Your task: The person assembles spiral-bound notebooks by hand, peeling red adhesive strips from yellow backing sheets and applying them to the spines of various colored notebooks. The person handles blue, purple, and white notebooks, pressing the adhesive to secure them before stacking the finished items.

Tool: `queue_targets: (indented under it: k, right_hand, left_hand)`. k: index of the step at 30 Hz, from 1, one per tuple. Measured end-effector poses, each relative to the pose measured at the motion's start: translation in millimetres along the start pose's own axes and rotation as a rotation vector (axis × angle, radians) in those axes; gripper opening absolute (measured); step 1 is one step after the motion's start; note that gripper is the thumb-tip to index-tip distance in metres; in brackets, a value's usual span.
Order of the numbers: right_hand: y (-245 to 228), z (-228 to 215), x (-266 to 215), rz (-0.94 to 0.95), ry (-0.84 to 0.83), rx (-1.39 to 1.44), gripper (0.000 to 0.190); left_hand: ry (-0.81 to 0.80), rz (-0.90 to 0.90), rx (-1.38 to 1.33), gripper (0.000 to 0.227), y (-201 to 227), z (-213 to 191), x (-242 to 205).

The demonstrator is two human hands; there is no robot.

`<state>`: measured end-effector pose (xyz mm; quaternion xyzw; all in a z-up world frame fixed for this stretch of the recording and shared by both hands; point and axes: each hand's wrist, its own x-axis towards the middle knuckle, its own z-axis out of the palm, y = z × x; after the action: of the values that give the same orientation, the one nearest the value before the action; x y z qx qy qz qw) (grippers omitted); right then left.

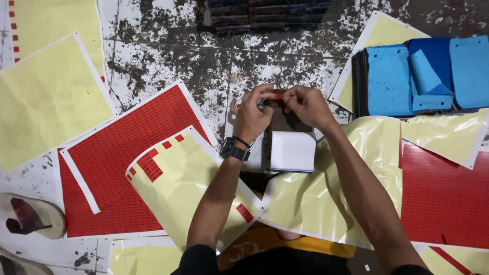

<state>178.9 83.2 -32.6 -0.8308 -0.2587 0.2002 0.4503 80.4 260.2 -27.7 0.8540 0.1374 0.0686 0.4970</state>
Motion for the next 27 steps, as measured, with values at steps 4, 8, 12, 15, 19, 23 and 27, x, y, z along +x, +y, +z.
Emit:
queue_targets:
  k: [4, 8, 12, 15, 19, 23, 27]
  right_hand:
    - [10.9, 0.7, 7.0, 0.031, -0.018, -0.080, 0.012]
    - [4.6, 3.1, 14.0, 0.037, -0.027, -0.091, 0.015]
    - [17.0, 15.3, 17.7, 0.078, 0.015, -0.195, 0.015]
    - [8.3, 17.4, 11.0, 0.096, 0.043, -0.321, 0.015]
    - [12.1, 12.4, 10.6, 0.044, 0.148, -0.499, 0.029]
    - [19.9, 8.9, 13.1, -0.067, 0.192, -0.625, 0.017]
    - [25.4, 12.0, 6.5, -0.253, 0.351, -0.725, 0.004]
  left_hand:
    - [0.037, 0.038, 0.213, 0.068, 5.1, -2.0, -4.6]
    - [0.109, 0.169, 0.462, 0.044, -5.6, 1.2, -0.7]
    - [0.110, 0.338, 0.657, 0.038, -13.0, 10.5, 4.4]
    - [0.219, 0.436, 0.755, 0.030, -29.5, 19.1, 9.1]
    - [0.209, 0.405, 0.731, 0.029, -27.5, 18.8, 8.6]
    - [0.162, 0.357, 0.541, 0.033, -21.9, 18.6, 7.4]
    - [0.152, 0.193, 0.171, 0.034, -22.0, 12.3, 4.1]
